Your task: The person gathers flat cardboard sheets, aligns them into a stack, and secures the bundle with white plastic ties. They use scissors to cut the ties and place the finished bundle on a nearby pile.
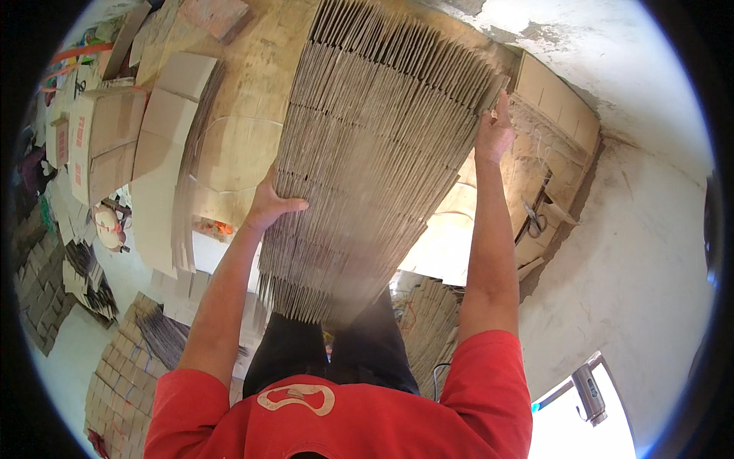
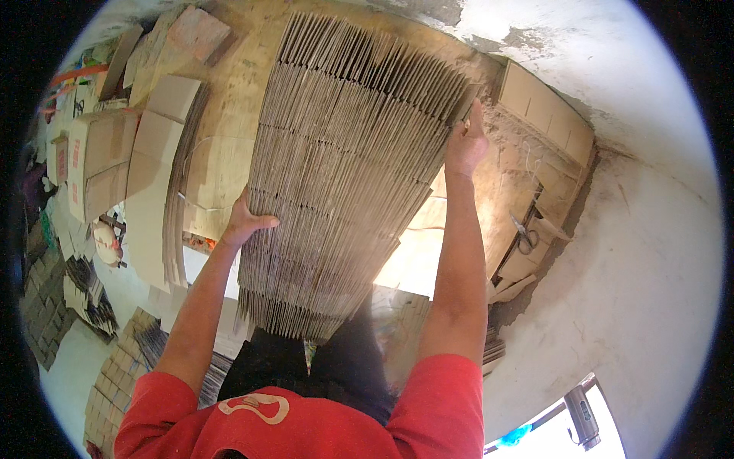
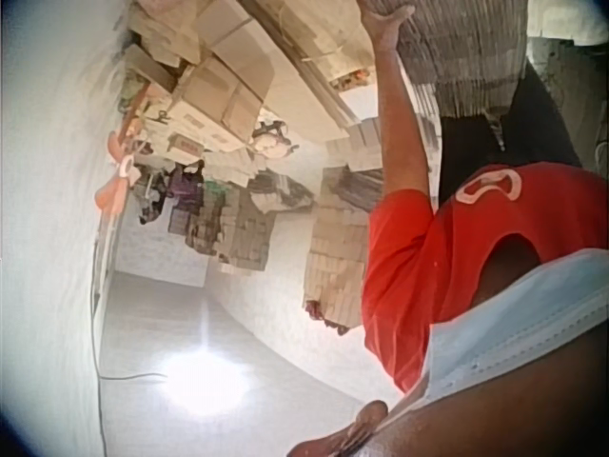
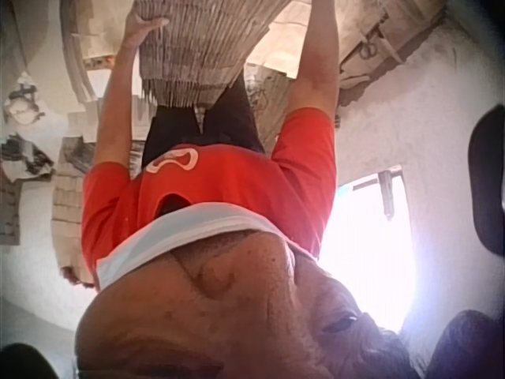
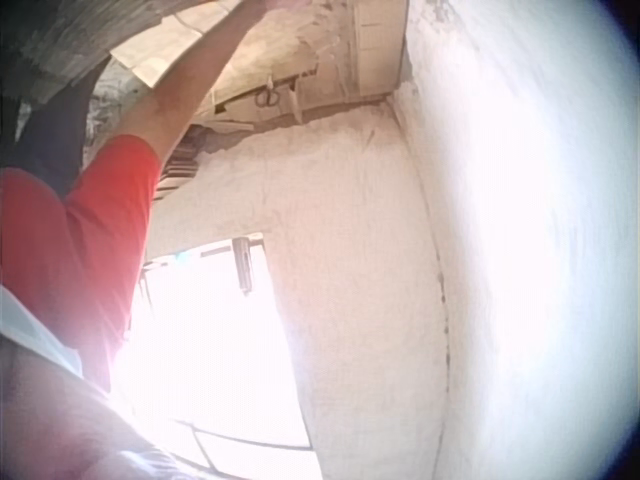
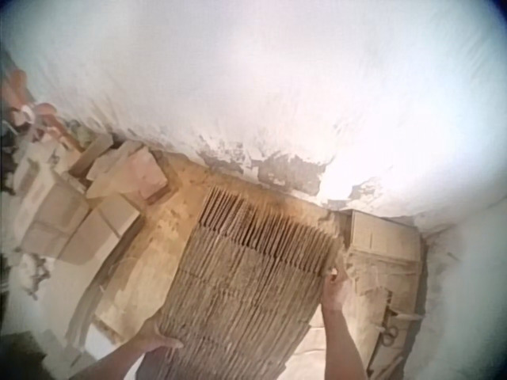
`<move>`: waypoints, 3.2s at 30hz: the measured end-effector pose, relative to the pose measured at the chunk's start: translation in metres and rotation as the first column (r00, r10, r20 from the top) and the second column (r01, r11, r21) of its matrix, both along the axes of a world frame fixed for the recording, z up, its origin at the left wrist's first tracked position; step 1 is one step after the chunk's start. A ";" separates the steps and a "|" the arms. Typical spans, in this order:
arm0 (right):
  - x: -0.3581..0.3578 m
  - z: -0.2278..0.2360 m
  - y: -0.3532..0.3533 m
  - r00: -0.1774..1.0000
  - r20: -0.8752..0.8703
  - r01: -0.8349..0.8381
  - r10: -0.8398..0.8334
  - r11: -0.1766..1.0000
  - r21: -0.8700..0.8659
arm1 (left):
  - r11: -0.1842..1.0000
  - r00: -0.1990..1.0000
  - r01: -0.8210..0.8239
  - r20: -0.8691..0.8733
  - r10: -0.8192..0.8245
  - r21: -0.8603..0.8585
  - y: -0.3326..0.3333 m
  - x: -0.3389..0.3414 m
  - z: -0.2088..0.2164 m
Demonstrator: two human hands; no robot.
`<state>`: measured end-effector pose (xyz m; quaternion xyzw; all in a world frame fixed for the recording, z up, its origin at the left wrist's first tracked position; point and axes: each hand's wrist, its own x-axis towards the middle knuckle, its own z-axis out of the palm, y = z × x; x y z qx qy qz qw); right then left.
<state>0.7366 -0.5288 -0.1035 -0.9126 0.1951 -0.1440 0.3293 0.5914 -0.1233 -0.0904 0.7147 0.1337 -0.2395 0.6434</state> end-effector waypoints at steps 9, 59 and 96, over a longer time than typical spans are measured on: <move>0.005 -0.001 0.002 0.993 -0.080 -0.087 0.082 0.994 -0.070 | 1.000 0.998 -0.010 -0.062 0.010 0.002 0.002 -0.001 -0.001; 0.023 0.011 0.050 0.987 -0.119 -0.131 0.111 0.976 -0.175 | 1.000 1.000 -0.002 -0.028 0.002 0.004 0.003 -0.003 -0.006; 0.040 0.007 0.091 0.957 -0.256 -0.223 0.133 0.904 -0.364 | 0.998 0.998 -0.049 -0.045 0.047 -0.049 0.004 -0.002 -0.005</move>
